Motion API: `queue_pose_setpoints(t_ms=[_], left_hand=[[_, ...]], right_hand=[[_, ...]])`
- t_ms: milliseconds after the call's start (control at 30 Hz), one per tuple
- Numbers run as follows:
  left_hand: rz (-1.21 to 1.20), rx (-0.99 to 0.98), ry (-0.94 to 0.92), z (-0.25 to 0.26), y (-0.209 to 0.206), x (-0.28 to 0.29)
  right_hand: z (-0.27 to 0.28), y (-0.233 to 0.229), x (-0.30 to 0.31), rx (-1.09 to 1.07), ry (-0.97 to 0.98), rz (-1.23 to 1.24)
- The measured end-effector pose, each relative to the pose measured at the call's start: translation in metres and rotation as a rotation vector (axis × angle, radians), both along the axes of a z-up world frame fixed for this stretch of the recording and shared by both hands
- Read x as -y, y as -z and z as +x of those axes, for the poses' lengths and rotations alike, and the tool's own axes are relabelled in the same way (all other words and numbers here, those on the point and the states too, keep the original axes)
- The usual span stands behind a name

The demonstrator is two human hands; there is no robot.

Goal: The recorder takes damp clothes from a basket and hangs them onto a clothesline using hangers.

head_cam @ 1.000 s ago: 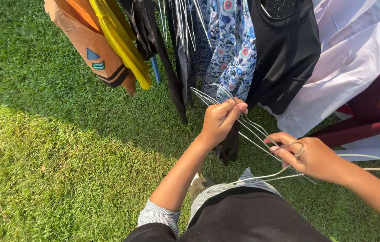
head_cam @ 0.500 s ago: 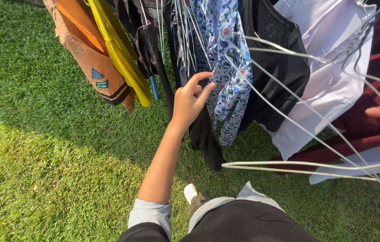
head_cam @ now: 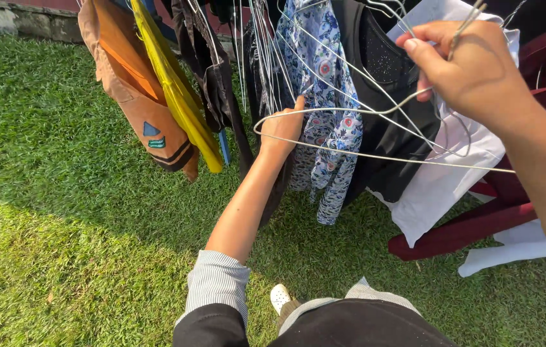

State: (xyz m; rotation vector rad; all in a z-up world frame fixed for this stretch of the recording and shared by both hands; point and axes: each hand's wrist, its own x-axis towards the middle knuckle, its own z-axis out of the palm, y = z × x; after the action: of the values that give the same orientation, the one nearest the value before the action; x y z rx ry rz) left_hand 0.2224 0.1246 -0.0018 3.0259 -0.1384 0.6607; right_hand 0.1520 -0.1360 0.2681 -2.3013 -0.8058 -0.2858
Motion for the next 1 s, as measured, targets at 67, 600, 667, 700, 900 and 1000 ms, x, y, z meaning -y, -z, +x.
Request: queue_pose_setpoints(t_ms=[67, 600, 667, 700, 900, 1000], left_hand=[[-0.025, 0.024, -0.013, -0.001, 0.004, -0.003], [-0.858, -0.220, -0.138, -0.112, 0.049, -0.011], [-1.216, -0.408, -0.180, -0.117, 0.039, -0.022], [-1.435, -0.549, -0.095, -0.119, 0.032, -0.027], [-1.725, -0.753, 0.256, -0.126, -0.020, -0.036], [-1.665, -0.757, 0.377, -0.127, -0.058, -0.019]], right_hand=[[0.019, 0.010, -0.021, -0.003, -0.009, 0.023], [0.111, 0.110, -0.089, -0.014, -0.019, 0.014], [0.078, 0.091, -0.062, 0.084, -0.044, -0.007], [0.054, 0.074, -0.046, -0.164, 0.002, 0.023], [-0.009, 0.088, 0.090, -0.551, -0.053, 0.295], [-0.041, 0.117, 0.130, -0.434, -0.079, 0.593]])
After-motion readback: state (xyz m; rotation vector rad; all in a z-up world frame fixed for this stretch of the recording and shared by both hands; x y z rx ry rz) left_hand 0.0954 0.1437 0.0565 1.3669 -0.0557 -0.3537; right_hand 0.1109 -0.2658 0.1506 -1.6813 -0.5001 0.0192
